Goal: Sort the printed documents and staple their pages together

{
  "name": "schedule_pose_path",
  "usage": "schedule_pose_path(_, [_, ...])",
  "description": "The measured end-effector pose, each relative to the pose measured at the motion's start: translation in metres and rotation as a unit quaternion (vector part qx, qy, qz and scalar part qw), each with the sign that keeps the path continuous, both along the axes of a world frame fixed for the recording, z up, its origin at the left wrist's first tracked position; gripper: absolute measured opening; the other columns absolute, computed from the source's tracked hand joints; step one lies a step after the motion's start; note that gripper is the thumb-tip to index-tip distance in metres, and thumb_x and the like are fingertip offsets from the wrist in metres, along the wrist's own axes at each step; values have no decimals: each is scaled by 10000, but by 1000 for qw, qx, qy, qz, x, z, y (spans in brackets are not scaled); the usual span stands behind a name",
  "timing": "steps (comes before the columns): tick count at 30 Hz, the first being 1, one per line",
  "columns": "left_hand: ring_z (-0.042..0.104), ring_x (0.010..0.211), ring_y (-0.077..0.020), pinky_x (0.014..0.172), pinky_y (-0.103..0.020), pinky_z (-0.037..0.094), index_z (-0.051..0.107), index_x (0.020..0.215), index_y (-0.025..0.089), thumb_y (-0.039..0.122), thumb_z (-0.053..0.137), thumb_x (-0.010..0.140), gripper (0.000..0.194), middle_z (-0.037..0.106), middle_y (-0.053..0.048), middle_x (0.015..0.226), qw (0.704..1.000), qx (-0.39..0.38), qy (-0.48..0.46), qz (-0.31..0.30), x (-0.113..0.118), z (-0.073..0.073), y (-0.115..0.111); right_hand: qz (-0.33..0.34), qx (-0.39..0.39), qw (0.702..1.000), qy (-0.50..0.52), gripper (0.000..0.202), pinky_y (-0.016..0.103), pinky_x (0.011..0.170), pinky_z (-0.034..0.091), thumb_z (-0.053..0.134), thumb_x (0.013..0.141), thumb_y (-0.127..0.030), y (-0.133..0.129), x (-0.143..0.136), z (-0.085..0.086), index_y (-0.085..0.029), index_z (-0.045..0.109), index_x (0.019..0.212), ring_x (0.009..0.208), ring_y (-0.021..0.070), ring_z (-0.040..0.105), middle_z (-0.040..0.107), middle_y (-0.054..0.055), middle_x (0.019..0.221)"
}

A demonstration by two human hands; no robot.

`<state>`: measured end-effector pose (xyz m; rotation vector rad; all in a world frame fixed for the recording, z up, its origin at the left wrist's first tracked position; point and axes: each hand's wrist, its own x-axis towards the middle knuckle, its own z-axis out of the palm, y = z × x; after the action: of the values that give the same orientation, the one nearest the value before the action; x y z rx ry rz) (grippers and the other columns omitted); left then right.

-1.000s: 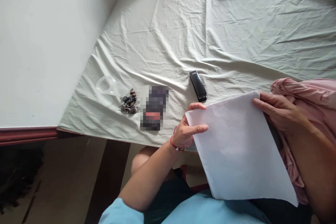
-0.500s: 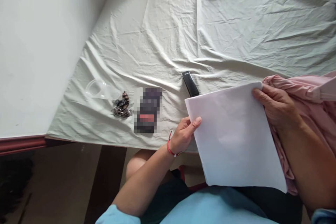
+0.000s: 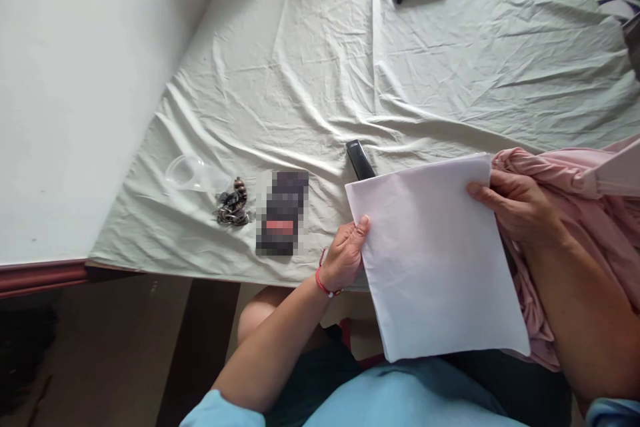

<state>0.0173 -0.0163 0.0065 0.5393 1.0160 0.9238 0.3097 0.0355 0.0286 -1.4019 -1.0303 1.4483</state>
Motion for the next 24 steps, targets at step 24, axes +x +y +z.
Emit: schedule_pose_path(24, [571,676,-153,596,-263,471,713,829,149,548,670,953,420,643,-53,764,944,156,92,-276,-13,18,3,-249,196,949,1,233,295,792,573,922,744,-381,3,-9,4,-243,834,910,777,141,682,809,-2,917])
